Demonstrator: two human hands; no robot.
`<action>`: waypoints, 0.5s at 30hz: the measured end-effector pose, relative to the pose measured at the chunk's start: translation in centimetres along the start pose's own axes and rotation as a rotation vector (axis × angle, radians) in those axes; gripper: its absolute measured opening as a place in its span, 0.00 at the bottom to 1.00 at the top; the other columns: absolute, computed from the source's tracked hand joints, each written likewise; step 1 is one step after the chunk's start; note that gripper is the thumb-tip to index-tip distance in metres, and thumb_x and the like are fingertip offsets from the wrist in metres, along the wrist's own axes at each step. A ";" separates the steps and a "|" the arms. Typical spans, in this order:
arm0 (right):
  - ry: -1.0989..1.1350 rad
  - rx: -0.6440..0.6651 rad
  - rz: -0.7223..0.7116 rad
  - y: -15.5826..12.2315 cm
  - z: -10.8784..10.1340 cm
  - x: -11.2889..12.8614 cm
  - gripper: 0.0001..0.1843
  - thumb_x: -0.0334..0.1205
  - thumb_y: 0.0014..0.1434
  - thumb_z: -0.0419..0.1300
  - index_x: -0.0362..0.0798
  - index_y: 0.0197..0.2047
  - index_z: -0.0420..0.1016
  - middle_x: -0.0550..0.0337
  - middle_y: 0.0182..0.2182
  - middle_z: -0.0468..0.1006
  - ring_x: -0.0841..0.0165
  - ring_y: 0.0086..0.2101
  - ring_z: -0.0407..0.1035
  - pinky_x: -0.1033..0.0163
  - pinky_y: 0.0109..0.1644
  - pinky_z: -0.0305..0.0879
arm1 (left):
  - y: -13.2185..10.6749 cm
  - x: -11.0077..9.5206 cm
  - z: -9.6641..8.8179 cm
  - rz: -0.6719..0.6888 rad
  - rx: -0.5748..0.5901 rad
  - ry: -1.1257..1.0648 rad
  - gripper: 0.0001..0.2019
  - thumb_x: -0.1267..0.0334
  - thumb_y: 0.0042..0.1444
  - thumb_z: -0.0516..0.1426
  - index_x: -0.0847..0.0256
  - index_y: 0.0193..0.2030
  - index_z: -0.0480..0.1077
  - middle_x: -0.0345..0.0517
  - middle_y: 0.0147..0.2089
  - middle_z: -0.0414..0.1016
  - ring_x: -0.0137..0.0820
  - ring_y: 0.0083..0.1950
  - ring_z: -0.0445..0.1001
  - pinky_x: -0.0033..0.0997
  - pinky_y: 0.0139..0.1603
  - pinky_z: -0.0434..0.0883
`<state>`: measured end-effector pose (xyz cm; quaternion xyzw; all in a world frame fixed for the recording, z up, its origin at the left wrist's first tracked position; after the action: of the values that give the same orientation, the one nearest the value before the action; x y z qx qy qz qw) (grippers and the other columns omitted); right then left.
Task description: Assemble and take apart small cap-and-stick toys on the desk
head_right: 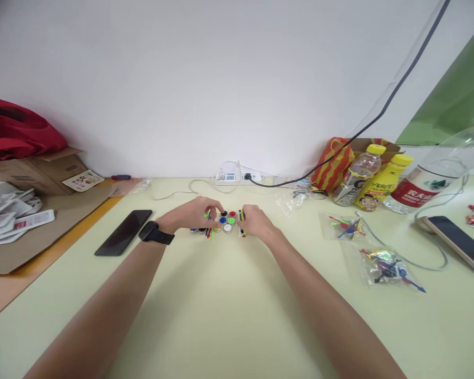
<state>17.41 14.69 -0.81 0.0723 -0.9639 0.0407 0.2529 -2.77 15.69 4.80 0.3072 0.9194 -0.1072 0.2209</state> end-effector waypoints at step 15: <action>0.056 -0.039 -0.082 0.1 0.5 0.3 0.03 0.34 0.61 0.63 0.47 0.40 0.75 0.57 0.35 0.79 0.70 0.31 0.70 0.67 0.31 0.59 | 0.1 0.6 -0.6 0.019 -0.095 0.012 0.12 0.53 0.58 0.61 0.58 0.42 0.79 0.46 0.43 0.83 0.36 0.40 0.79 0.32 0.39 0.73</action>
<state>16.91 14.68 -1.11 0.1057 -0.9532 0.0132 0.2828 -3.30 16.29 5.01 0.3055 0.9219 -0.0593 0.2307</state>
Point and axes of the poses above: each hand's wrist, its own y-axis towards the middle knuckle, its own z-axis out of the palm, x = y × z, the point moved 4 cm from there along y, towards the middle knuckle
